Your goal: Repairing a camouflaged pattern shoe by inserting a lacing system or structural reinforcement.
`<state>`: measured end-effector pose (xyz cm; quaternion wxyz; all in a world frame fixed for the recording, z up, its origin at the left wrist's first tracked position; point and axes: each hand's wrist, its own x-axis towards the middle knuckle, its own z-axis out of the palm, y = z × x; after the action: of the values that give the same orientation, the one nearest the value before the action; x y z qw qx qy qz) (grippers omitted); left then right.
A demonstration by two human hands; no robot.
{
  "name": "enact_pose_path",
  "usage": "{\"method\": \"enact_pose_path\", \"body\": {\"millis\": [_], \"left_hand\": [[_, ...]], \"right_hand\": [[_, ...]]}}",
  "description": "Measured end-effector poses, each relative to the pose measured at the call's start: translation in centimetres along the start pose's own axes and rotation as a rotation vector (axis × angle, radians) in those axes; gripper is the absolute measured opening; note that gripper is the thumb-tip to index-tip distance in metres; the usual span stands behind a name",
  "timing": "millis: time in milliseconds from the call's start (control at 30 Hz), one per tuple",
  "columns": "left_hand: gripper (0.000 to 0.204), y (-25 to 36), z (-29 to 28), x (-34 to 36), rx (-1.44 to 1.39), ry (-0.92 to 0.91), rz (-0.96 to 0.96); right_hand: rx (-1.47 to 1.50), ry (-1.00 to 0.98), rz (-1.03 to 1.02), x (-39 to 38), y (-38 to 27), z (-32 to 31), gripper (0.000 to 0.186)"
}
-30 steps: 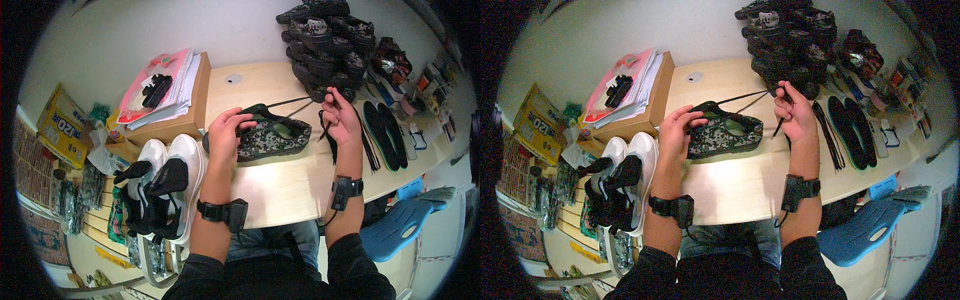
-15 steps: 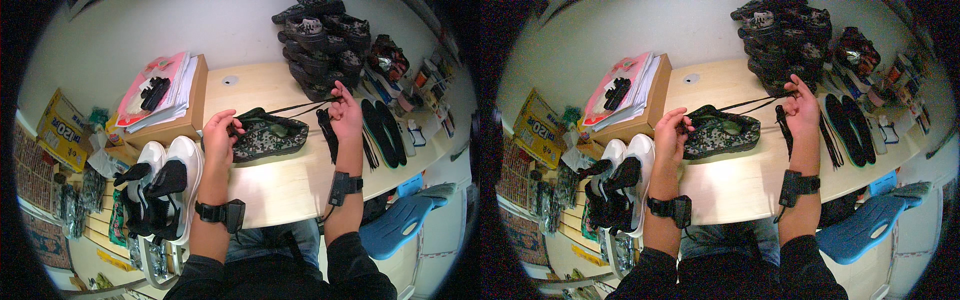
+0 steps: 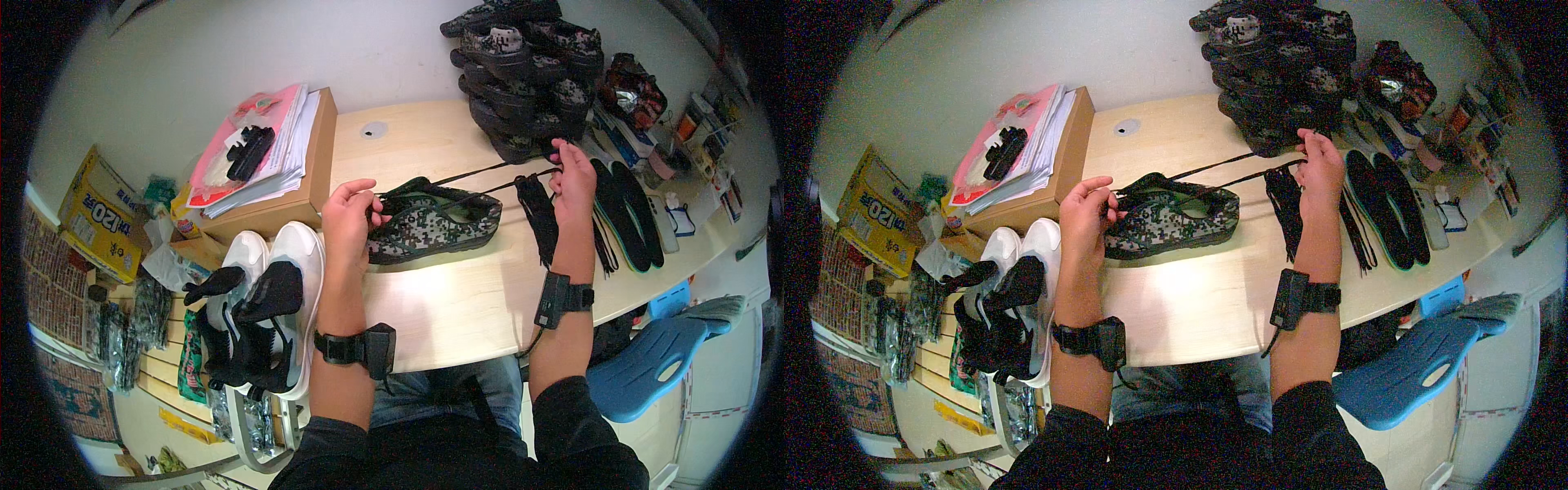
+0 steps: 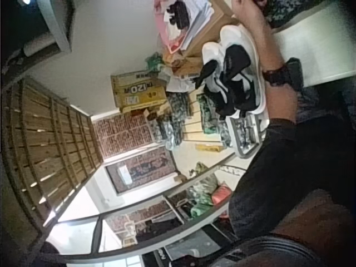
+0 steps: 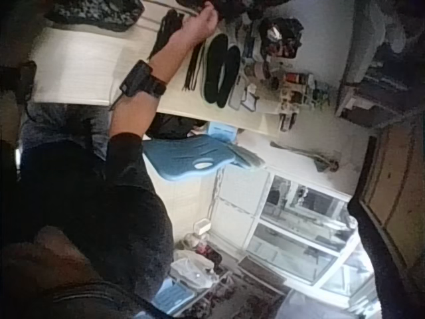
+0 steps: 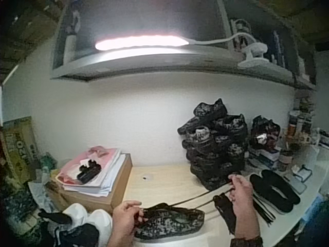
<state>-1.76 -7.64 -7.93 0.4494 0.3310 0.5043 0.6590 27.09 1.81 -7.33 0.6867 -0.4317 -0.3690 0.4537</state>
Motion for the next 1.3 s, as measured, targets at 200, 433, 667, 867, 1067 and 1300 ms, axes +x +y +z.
{"method": "enact_pose_path", "body": {"millis": [200,433,667,867,1067,1300], "left_hand": [[0.019,-0.1,-0.6,0.4,-0.172,0.015,-0.002],[0.017,0.6,-0.6,0.1,0.005,0.047,0.008],[0.018,0.1,-0.8,0.5,0.181,0.149,0.057],[0.026,1.0,-0.7,0.1,-0.454,0.098,-0.103],[0.022,0.5,-1.7,0.4,-0.011,0.066,0.114],[0.020,-0.1,-1.2,0.7,-0.087,0.094,0.190]], "right_hand": [[-0.338,-0.062,0.067,0.1,0.0,-0.6,0.021],[-0.740,-0.081,0.004,1.3,1.4,-1.6,0.029],[-0.715,-0.185,0.138,0.8,0.5,-2.4,0.027],[-0.077,-0.163,0.260,0.8,0.0,-2.8,0.020],[0.253,-0.231,0.299,1.5,0.4,-3.3,0.018],[0.281,-0.183,0.189,1.9,0.9,-3.5,0.020]]}}
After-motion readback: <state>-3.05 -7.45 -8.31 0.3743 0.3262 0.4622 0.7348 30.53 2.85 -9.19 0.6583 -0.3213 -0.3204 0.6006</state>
